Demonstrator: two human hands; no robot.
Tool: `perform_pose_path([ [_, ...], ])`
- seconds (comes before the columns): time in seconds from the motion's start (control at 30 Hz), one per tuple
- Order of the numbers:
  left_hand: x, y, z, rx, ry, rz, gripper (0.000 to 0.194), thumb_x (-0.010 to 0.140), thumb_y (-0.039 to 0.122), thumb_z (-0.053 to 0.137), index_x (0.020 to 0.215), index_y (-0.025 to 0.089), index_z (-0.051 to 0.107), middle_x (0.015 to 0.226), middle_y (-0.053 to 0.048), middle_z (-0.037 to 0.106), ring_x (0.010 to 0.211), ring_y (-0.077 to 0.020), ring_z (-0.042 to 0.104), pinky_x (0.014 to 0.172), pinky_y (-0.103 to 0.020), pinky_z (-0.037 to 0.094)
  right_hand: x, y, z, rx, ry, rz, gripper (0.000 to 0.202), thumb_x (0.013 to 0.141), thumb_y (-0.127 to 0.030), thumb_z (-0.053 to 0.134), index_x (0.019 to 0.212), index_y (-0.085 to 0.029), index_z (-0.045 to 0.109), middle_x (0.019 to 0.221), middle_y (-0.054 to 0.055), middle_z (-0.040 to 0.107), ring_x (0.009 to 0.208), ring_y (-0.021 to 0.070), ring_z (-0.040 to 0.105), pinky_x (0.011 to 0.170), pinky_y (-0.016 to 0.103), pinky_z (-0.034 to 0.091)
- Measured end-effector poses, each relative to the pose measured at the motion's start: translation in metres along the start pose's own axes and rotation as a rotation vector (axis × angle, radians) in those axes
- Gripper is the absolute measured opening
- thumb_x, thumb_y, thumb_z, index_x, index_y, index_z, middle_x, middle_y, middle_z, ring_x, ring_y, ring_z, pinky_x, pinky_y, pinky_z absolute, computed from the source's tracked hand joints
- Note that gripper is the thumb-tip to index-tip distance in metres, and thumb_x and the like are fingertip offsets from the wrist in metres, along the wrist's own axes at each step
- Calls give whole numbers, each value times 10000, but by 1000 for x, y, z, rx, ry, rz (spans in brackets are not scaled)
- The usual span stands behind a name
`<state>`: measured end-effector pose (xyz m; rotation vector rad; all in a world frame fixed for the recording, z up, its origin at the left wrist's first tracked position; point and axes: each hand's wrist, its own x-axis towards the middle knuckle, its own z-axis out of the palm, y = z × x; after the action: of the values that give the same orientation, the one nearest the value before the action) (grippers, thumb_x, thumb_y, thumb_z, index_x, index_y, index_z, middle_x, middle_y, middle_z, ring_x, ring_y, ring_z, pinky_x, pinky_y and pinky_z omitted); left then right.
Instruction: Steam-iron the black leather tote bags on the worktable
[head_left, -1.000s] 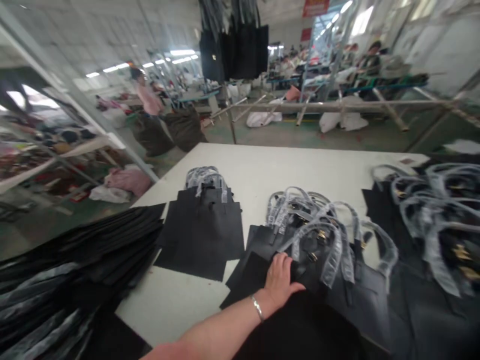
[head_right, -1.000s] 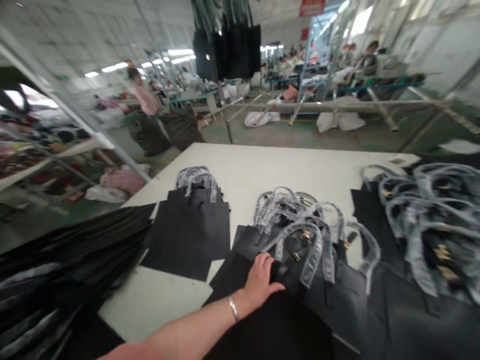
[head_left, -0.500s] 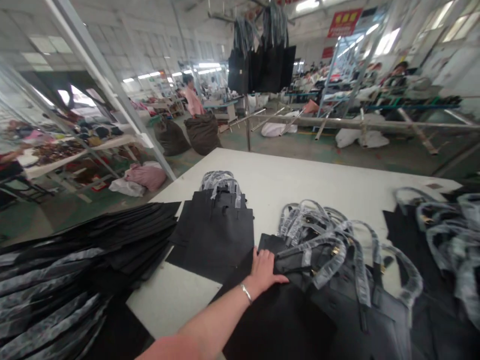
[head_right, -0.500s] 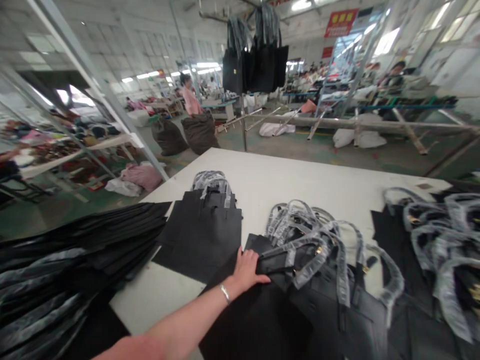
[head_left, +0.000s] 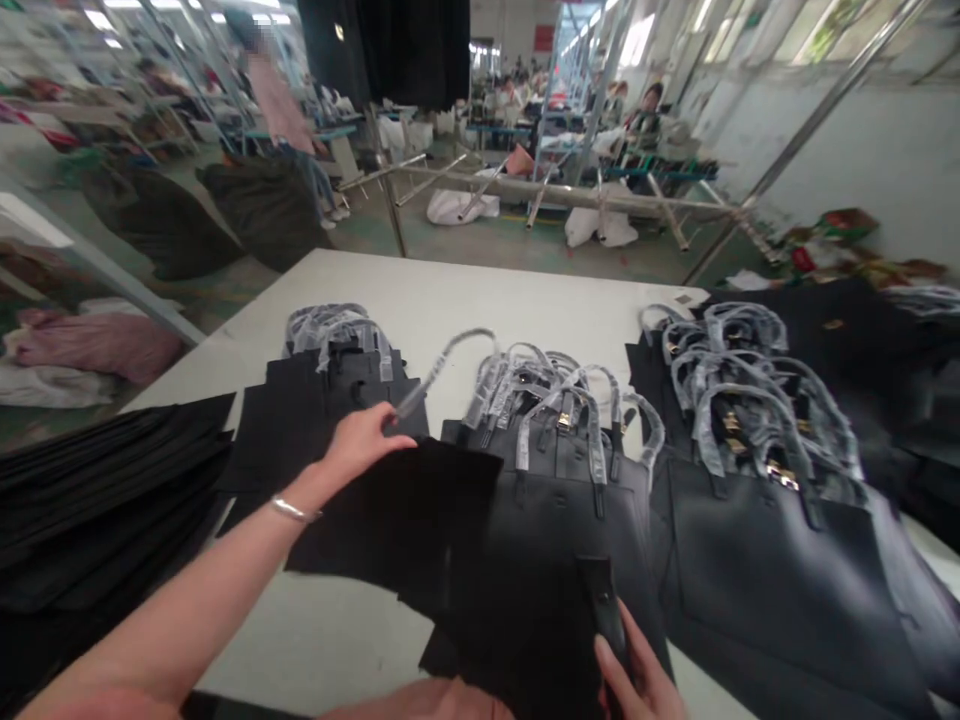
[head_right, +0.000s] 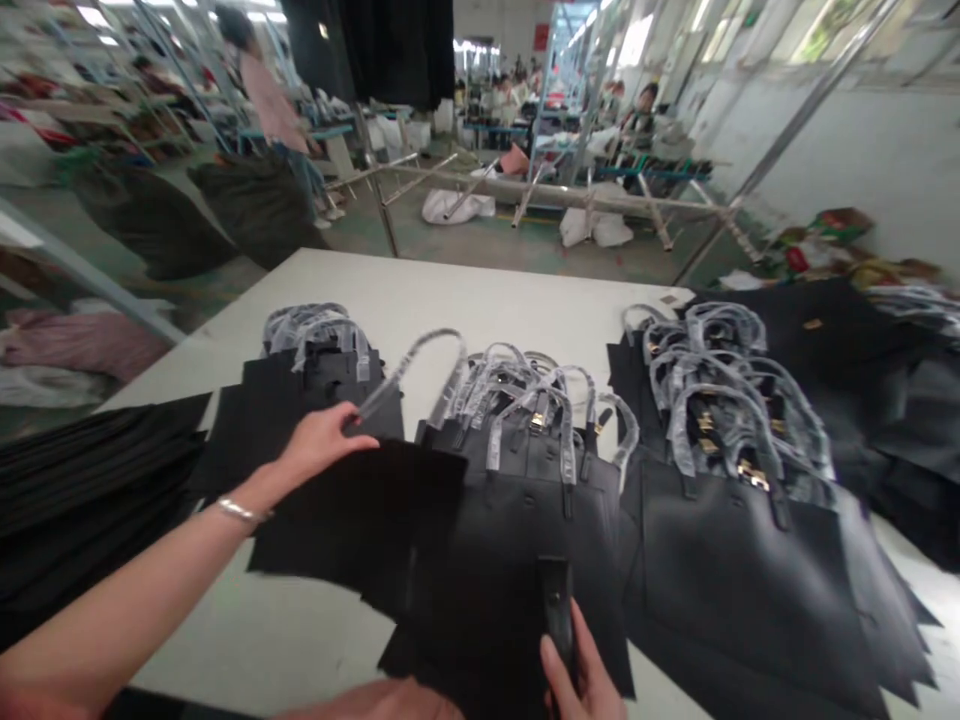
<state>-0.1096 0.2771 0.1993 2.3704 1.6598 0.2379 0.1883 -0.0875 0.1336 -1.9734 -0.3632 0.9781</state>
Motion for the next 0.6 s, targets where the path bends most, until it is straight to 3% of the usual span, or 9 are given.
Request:
perform_pose_path([
  [0.1,22,-40,-33,147,399,-252,528,780,480,681,1144,130,530,1004,-125,627,940,-328,576,818,-398,445,12,-14,-5,-43,-60,4,772,688,-593,691,1351,-225,551,577,-29,640,466,201,589,451,292,490],
  [0.17,24,-40,-24,131,588,-242,490,818,372,638,1195,97,493,1136,-169,576,1083,-350,516,927,-467,419,24,-26,-4,-86,-93,-14,752,698,-572,686,1355,-232,551,560,-36,634,461,204,596,452,294,489],
  [0.2,20,-30,-9,77,607,-169,423,840,327,605,1183,103,501,1179,-170,556,1134,-339,490,972,-478,403,31,-32,-2,-113,-102,-24,753,709,-571,675,1368,-234,536,534,-44,619,457,206,596,449,292,485],
  [0.23,11,-15,12,0,562,-48,333,865,289,563,1149,121,522,1191,-153,555,1160,-312,482,1004,-467,397,38,-37,0,-146,-114,-28,754,724,-573,661,1384,-237,516,505,-53,600,457,207,597,450,289,484],
  [0.3,-15,28,66,-184,349,225,220,909,255,496,1096,157,558,1221,-116,564,1194,-248,486,1045,-418,400,51,-48,5,-211,-139,-24,743,767,-581,620,1412,-239,477,476,-65,573,461,202,598,458,282,486],
  [0.4,-66,93,146,-274,-42,598,301,933,233,475,1225,192,535,1393,-88,485,1318,-210,413,1104,-400,372,66,-59,11,-234,-186,3,720,809,-585,577,1424,-232,447,531,-62,590,443,175,579,443,273,479],
  [0.43,-81,109,165,-256,-111,665,371,925,238,499,1294,195,493,1454,-85,424,1370,-220,350,1131,-420,339,70,-61,13,-224,-194,11,718,814,-580,574,1425,-228,441,561,-58,600,434,165,569,430,270,473],
  [0.5,-102,129,191,-203,-158,710,476,921,273,525,1381,219,420,1523,-80,320,1421,-244,256,1161,-463,274,77,-66,18,-212,-199,25,715,819,-562,576,1427,-216,432,598,-50,607,427,156,558,411,268,467],
  [0.6,-113,135,202,-134,-151,720,504,929,306,515,1415,250,393,1555,-74,247,1445,-258,181,1177,-478,210,91,-74,27,-216,-212,26,701,813,-537,592,1411,-197,459,611,-38,605,418,158,553,383,268,454],
])
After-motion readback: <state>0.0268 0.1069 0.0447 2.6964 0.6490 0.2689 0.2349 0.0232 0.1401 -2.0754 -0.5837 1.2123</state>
